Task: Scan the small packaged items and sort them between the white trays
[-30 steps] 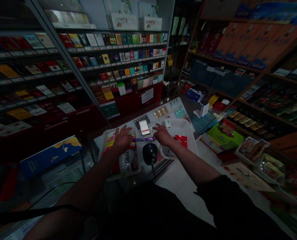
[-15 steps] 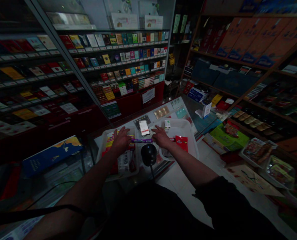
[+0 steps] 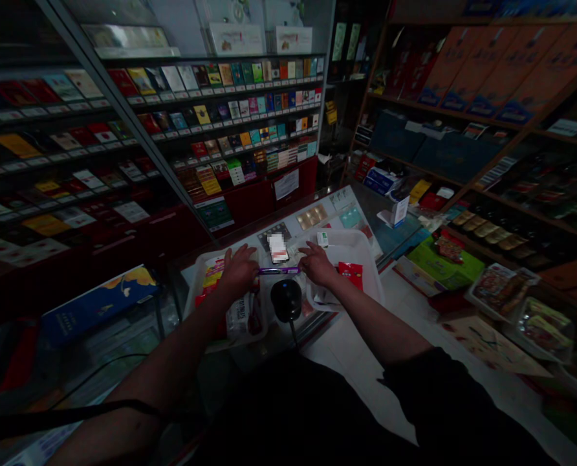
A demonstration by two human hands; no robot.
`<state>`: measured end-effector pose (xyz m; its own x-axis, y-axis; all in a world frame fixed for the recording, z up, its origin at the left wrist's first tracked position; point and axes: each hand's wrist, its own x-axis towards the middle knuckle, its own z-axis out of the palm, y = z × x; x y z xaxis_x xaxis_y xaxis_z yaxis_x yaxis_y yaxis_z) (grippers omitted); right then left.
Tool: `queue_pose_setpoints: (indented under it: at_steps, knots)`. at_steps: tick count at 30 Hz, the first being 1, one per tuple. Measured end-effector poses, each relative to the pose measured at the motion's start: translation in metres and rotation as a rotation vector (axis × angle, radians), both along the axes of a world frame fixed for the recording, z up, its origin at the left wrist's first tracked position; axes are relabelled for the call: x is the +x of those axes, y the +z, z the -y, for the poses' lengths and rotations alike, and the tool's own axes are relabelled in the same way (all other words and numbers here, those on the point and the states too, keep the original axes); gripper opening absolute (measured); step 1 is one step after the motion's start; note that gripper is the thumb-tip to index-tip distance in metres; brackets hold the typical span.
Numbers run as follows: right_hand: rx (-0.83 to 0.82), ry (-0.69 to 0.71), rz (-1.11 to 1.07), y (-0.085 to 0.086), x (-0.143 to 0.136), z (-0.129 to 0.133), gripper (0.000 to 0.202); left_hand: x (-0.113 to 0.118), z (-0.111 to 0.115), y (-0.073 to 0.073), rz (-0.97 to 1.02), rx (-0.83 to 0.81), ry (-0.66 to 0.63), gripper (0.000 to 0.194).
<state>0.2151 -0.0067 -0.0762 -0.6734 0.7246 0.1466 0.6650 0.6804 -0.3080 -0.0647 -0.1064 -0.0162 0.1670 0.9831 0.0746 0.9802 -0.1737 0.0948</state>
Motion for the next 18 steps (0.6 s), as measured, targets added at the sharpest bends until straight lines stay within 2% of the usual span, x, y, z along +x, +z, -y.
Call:
queue_pose_setpoints:
  at_steps: [4,10,18]
  knots:
    - [0.016,-0.037,-0.010,0.006,0.014,0.000,0.015,0.013,-0.006,0.004,0.027,0.009,-0.013,0.024]
    - [0.035,-0.073,-0.010,0.010,0.048,-0.001,0.017,0.041,-0.015,0.010,0.019,0.004,-0.079,0.028]
    - [0.028,-0.117,0.035,0.014,0.104,0.006,0.023,0.090,-0.023,0.003,0.018,0.092,-0.196,0.029]
